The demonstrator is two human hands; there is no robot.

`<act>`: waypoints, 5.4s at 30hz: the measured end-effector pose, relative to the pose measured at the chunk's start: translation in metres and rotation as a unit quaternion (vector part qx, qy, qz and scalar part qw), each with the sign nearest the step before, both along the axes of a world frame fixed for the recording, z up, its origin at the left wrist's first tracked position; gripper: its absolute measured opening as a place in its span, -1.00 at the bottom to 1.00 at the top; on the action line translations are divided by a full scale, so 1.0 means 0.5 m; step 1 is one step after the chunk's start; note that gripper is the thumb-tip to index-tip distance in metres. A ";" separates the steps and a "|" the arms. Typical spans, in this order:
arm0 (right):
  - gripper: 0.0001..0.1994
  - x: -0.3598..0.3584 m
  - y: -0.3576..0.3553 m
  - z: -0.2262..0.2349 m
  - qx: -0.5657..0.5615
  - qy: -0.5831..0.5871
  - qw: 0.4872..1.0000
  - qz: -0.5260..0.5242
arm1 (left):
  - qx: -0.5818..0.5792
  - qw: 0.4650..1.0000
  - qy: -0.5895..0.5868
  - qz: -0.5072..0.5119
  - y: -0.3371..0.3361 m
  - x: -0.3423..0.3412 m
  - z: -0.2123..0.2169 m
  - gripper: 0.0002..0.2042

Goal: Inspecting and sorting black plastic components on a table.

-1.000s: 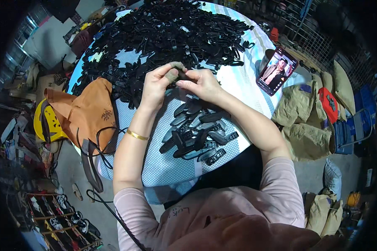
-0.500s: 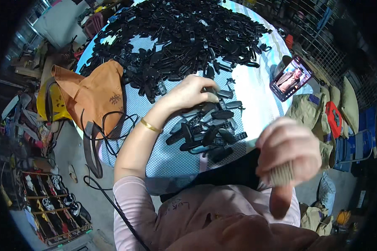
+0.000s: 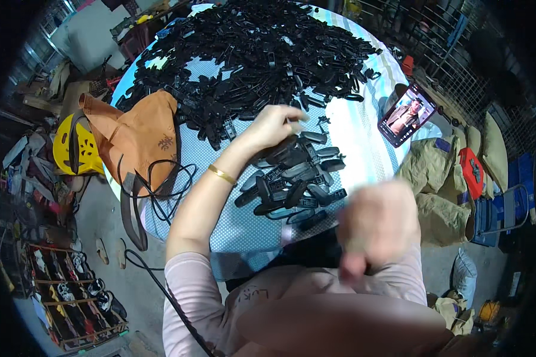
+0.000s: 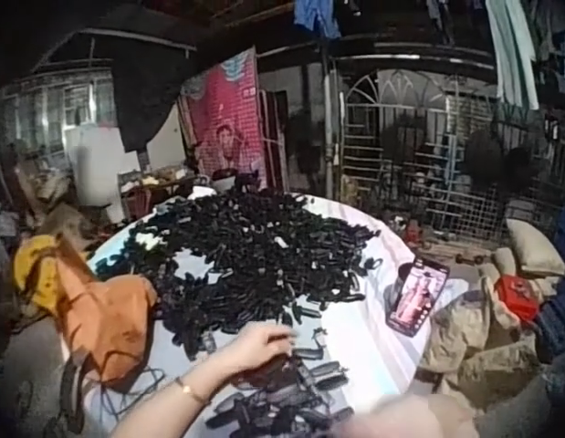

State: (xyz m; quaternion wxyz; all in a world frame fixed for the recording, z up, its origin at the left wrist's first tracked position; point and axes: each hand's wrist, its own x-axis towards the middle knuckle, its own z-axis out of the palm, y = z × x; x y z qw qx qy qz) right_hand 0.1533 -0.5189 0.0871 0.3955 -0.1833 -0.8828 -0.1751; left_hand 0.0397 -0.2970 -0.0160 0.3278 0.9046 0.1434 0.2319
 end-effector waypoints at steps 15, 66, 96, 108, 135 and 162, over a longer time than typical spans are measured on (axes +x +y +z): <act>-0.73 0.165 0.392 -0.211 -0.361 -0.045 0.760 -0.539 | 0.264 0.960 -0.046 0.074 0.012 0.033 -0.035 -0.80; -0.77 0.049 0.348 -0.212 -0.481 0.500 0.711 -0.112 | -0.483 0.828 -0.262 0.110 0.024 -0.004 0.028 -0.65; -0.73 0.034 0.316 -0.178 -0.358 0.324 0.856 -0.186 | -0.360 0.903 -0.234 0.024 0.015 -0.028 0.076 -0.77; -0.75 0.126 0.352 -0.210 -0.370 0.159 0.860 -0.313 | -0.072 0.993 0.093 -0.001 -0.048 -0.074 0.100 -0.68; -0.68 0.089 0.335 -0.192 -0.429 0.272 0.823 -0.254 | 0.386 0.896 0.079 0.206 0.004 -0.007 -0.048 -0.86; -0.79 0.029 0.336 -0.206 -0.417 0.419 0.785 -0.186 | -0.339 0.900 -0.231 0.149 0.024 -0.046 0.024 -0.66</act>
